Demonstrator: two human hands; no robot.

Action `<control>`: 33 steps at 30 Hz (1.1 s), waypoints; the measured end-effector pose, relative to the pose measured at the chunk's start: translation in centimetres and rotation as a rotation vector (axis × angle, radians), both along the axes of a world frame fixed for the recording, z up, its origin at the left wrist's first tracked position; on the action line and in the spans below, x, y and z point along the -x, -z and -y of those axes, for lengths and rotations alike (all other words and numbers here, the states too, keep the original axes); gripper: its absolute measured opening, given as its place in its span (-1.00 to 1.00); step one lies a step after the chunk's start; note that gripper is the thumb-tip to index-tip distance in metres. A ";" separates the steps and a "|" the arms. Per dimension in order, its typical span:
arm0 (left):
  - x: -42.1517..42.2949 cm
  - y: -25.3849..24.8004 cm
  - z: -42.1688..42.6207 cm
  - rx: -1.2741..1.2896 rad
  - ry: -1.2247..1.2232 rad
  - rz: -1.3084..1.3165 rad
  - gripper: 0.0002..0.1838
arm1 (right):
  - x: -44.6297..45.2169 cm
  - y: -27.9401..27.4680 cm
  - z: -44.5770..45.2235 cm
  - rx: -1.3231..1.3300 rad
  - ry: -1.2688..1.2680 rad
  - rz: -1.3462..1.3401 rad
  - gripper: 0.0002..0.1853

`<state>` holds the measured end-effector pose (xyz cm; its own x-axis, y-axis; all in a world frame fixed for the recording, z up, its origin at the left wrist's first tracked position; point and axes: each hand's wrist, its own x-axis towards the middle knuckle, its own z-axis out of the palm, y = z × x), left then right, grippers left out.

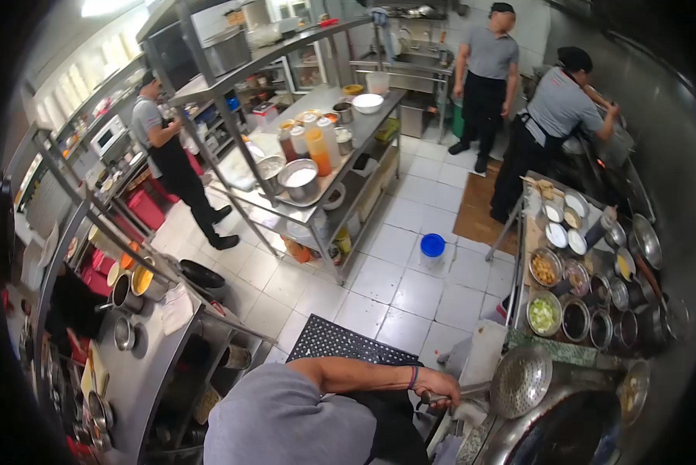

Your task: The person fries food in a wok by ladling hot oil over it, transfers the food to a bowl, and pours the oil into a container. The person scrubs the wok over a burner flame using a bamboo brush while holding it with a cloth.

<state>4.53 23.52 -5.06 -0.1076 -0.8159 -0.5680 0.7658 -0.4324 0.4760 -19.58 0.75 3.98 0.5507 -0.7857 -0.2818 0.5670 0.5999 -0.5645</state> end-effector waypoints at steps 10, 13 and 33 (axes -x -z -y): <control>-6.1 -6.7 4.0 0.037 -0.007 1.037 -0.18 | 20.4 -4.6 -7.6 0.026 0.585 0.093 -0.74; -7.6 -10.1 6.5 0.148 -0.048 1.007 -0.20 | 21.7 -3.6 -9.0 0.106 0.523 0.228 -0.79; -7.2 -5.7 14.3 0.219 0.089 1.200 -0.45 | 18.8 -3.0 -11.2 0.065 0.801 0.215 -0.76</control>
<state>11.77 9.25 0.60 0.3295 -0.9234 -0.1966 -0.2371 -0.2825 0.9295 -38.39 11.95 6.94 -0.1452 -0.9738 -0.1751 0.9081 -0.0609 -0.4144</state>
